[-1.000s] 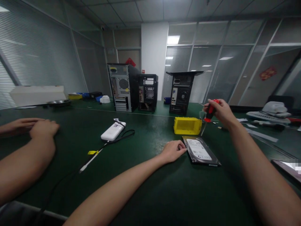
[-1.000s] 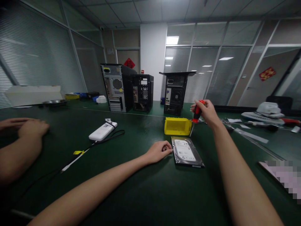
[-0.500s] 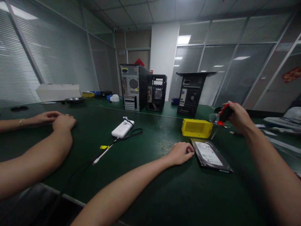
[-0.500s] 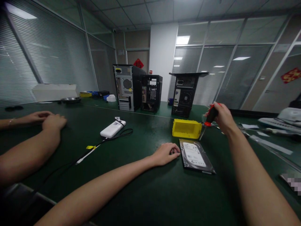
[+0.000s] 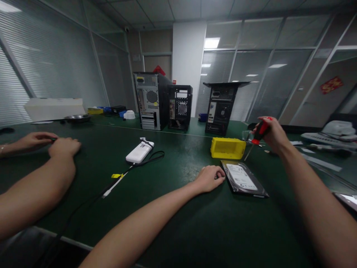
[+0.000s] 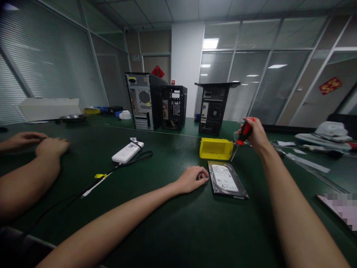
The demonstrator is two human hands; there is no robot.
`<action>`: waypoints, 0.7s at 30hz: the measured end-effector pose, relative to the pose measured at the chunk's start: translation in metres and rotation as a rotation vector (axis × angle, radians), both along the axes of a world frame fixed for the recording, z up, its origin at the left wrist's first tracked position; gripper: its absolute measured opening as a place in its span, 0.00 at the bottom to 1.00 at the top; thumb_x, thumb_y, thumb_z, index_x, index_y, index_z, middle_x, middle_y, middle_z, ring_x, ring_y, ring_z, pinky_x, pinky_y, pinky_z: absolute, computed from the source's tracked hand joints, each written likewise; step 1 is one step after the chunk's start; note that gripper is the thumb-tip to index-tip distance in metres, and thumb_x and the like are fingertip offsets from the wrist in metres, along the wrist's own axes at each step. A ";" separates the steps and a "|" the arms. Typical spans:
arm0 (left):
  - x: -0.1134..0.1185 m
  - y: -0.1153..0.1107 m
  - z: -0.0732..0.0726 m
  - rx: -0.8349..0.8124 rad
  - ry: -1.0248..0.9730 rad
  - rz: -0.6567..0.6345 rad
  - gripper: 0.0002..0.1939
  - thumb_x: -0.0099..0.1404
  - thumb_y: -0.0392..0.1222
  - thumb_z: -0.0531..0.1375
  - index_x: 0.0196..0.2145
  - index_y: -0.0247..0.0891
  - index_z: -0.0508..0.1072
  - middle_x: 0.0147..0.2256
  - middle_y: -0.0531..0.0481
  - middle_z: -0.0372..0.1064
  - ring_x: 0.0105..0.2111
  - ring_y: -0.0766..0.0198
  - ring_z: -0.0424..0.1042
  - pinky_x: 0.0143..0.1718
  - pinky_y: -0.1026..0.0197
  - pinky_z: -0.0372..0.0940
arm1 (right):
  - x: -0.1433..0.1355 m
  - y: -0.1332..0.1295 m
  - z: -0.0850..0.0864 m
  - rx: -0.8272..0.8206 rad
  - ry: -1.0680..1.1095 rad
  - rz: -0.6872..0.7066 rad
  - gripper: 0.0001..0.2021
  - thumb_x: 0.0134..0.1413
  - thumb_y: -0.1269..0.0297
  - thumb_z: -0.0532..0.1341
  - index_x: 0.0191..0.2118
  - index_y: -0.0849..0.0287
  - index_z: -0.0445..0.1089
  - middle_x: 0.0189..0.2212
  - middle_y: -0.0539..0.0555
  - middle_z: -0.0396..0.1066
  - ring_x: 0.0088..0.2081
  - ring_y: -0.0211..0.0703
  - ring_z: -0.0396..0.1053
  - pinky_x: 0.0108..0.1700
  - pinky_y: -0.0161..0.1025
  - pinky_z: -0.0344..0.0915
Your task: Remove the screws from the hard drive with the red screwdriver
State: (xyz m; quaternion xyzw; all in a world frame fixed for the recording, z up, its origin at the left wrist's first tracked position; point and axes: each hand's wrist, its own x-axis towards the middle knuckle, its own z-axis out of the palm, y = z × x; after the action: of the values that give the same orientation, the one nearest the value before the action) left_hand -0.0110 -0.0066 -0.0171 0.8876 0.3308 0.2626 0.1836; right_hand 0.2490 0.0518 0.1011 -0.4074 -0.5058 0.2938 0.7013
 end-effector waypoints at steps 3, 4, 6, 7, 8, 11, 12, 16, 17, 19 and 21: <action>0.000 0.000 0.000 0.005 0.005 0.004 0.10 0.62 0.41 0.55 0.39 0.38 0.71 0.36 0.50 0.72 0.38 0.62 0.69 0.40 0.61 0.63 | -0.002 -0.001 0.000 -0.004 -0.022 -0.019 0.08 0.49 0.66 0.60 0.37 0.54 0.64 0.25 0.46 0.65 0.25 0.34 0.68 0.29 0.34 0.71; 0.000 0.000 0.000 0.007 0.006 0.004 0.10 0.62 0.42 0.55 0.39 0.38 0.71 0.36 0.50 0.72 0.38 0.62 0.69 0.40 0.61 0.63 | -0.002 -0.002 -0.001 0.001 -0.033 -0.026 0.10 0.47 0.66 0.62 0.37 0.54 0.63 0.26 0.46 0.66 0.25 0.34 0.68 0.29 0.34 0.71; 0.000 0.000 0.000 0.014 0.006 0.003 0.10 0.62 0.42 0.55 0.39 0.38 0.71 0.36 0.50 0.72 0.37 0.62 0.69 0.40 0.61 0.62 | -0.002 -0.002 -0.002 0.003 -0.063 -0.031 0.15 0.42 0.67 0.65 0.37 0.55 0.62 0.27 0.46 0.68 0.26 0.35 0.69 0.30 0.34 0.71; 0.000 0.000 0.000 0.017 0.004 0.002 0.10 0.62 0.42 0.55 0.39 0.38 0.71 0.36 0.50 0.72 0.37 0.62 0.69 0.39 0.61 0.62 | -0.002 -0.002 -0.002 0.002 -0.081 -0.037 0.17 0.40 0.67 0.67 0.38 0.55 0.62 0.27 0.46 0.68 0.25 0.35 0.70 0.30 0.33 0.71; 0.000 0.000 0.000 0.020 0.001 -0.001 0.10 0.62 0.43 0.55 0.39 0.37 0.71 0.36 0.50 0.72 0.37 0.62 0.69 0.39 0.61 0.62 | -0.002 -0.002 -0.002 0.000 -0.099 -0.049 0.19 0.38 0.67 0.68 0.38 0.55 0.61 0.26 0.46 0.68 0.25 0.35 0.70 0.30 0.33 0.70; 0.000 0.000 0.001 0.018 0.006 0.000 0.10 0.62 0.43 0.56 0.39 0.37 0.71 0.36 0.50 0.72 0.37 0.62 0.69 0.39 0.61 0.62 | 0.000 -0.002 -0.003 0.003 -0.132 -0.097 0.20 0.37 0.67 0.68 0.38 0.55 0.60 0.23 0.44 0.66 0.22 0.34 0.68 0.28 0.33 0.70; 0.000 0.000 0.001 0.015 0.011 0.003 0.10 0.62 0.43 0.56 0.39 0.37 0.71 0.36 0.50 0.72 0.37 0.62 0.69 0.39 0.61 0.62 | 0.001 -0.002 -0.003 0.003 -0.128 -0.101 0.19 0.39 0.67 0.67 0.38 0.55 0.60 0.23 0.44 0.66 0.22 0.34 0.68 0.27 0.33 0.70; 0.000 -0.001 0.003 0.007 0.020 0.002 0.10 0.62 0.43 0.55 0.39 0.37 0.71 0.36 0.50 0.72 0.38 0.62 0.69 0.40 0.61 0.62 | 0.002 -0.003 -0.002 -0.016 -0.063 -0.063 0.15 0.43 0.73 0.59 0.40 0.54 0.60 0.24 0.44 0.65 0.22 0.34 0.67 0.27 0.33 0.69; 0.000 -0.001 0.003 0.007 0.016 0.000 0.10 0.62 0.43 0.55 0.39 0.37 0.71 0.36 0.50 0.72 0.38 0.62 0.69 0.40 0.61 0.62 | 0.002 -0.003 -0.001 -0.020 -0.054 -0.060 0.16 0.43 0.74 0.58 0.40 0.54 0.60 0.24 0.44 0.65 0.22 0.33 0.67 0.27 0.33 0.69; 0.000 -0.001 0.003 0.007 0.012 0.000 0.10 0.62 0.43 0.55 0.39 0.38 0.71 0.36 0.50 0.72 0.38 0.62 0.69 0.41 0.61 0.62 | 0.002 -0.003 -0.001 -0.028 -0.068 -0.059 0.17 0.43 0.74 0.59 0.41 0.53 0.59 0.24 0.44 0.64 0.22 0.33 0.67 0.26 0.32 0.68; 0.000 -0.001 0.003 0.003 0.017 0.005 0.10 0.62 0.43 0.55 0.39 0.38 0.71 0.36 0.50 0.72 0.38 0.61 0.69 0.41 0.60 0.62 | 0.000 -0.003 -0.001 -0.035 -0.117 -0.052 0.17 0.44 0.71 0.62 0.41 0.53 0.60 0.25 0.44 0.65 0.22 0.33 0.67 0.26 0.32 0.68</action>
State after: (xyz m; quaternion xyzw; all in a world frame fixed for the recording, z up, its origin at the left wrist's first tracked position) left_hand -0.0107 -0.0080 -0.0139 0.8893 0.3339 0.2562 0.1788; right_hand 0.2491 0.0492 0.1001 -0.4491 -0.5299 0.2599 0.6709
